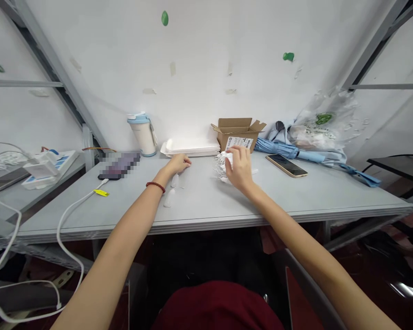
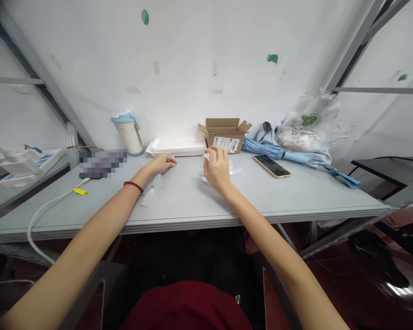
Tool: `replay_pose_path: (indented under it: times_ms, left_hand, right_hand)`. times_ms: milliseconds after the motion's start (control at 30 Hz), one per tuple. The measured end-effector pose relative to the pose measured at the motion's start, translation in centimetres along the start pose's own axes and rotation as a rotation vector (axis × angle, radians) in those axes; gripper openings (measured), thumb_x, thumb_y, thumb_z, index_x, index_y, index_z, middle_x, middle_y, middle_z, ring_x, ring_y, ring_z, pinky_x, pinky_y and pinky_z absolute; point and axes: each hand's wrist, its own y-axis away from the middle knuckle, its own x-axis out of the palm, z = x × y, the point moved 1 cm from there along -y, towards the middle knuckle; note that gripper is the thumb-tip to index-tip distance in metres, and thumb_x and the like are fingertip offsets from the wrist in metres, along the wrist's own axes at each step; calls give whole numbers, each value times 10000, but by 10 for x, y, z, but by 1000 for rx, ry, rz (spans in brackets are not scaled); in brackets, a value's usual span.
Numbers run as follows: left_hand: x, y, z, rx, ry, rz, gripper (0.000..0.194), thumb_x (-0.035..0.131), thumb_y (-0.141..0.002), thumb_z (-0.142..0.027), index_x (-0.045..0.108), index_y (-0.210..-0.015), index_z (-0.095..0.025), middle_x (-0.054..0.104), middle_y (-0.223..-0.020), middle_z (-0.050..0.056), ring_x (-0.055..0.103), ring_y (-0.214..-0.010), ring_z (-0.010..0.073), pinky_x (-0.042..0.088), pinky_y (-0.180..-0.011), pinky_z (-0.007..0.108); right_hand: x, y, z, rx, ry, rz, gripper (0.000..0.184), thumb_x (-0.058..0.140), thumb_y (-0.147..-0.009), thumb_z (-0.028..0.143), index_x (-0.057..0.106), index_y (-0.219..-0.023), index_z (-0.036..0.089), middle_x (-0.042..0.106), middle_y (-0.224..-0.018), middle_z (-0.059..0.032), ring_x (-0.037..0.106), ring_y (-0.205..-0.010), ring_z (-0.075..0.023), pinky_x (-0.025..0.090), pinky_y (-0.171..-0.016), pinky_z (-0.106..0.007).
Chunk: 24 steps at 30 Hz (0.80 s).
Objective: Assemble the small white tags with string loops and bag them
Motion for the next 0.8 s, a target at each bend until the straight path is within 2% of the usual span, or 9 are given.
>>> replay_pose_path:
  times_ms: [67,200,267,367,500,633,800]
  left_hand:
    - [-5,3,3,-18,3,0,129,612,-633,-168,729,-688,-174,724,-787,65,641,-797,229,475,-778,313]
    - [-20,10,12,-78,6,0,119,614,-591,-167,717,-652,-159,689,-634,44,633,-738,225,478,-716,293]
    - [-28,12,18,-122,9,-16,132,618,-581,-181,715,-664,-148,666,-585,40,627,-707,220,478,-681,284]
    - [-38,14,29,-188,7,-69,113,619,-568,-185,699,-638,-146,657,-586,46,620,-700,210,476,-687,280]
    - [-39,13,39,-242,15,-73,68,636,-544,-185,674,-589,-154,611,-520,34,597,-626,198,472,-647,291]
    - [-37,13,41,-242,27,-34,51,673,-519,-213,649,-537,-172,598,-503,17,578,-604,189,469,-625,293]
    - [-37,16,39,-241,25,1,84,700,-518,-231,645,-523,-167,579,-479,19,566,-577,185,456,-598,294]
  right_hand:
    - [8,-8,25,-78,-16,124,243,371,-903,187,566,-1048,174,554,-1112,-149,468,-1069,-279,356,-913,-425]
    - [35,-29,76,-309,-124,652,269,395,-892,115,612,-1042,166,641,-970,-106,563,-913,-231,361,-801,-337]
    - [47,-38,92,-319,-196,782,272,409,-899,118,621,-1064,162,654,-879,-80,573,-820,-204,353,-738,-297]
    - [61,-42,100,-270,-326,865,265,424,-919,161,641,-1072,163,642,-777,-35,549,-721,-156,348,-698,-257]
    - [72,-31,94,-227,-443,954,275,424,-923,172,657,-1066,144,639,-734,-11,513,-650,-112,353,-679,-222]
    - [77,-22,87,-239,-451,955,270,426,-915,169,680,-1002,141,665,-795,-30,512,-657,-106,352,-677,-213]
    - [78,-23,82,-212,-357,951,270,416,-930,201,675,-981,146,672,-785,-42,536,-670,-117,350,-667,-210]
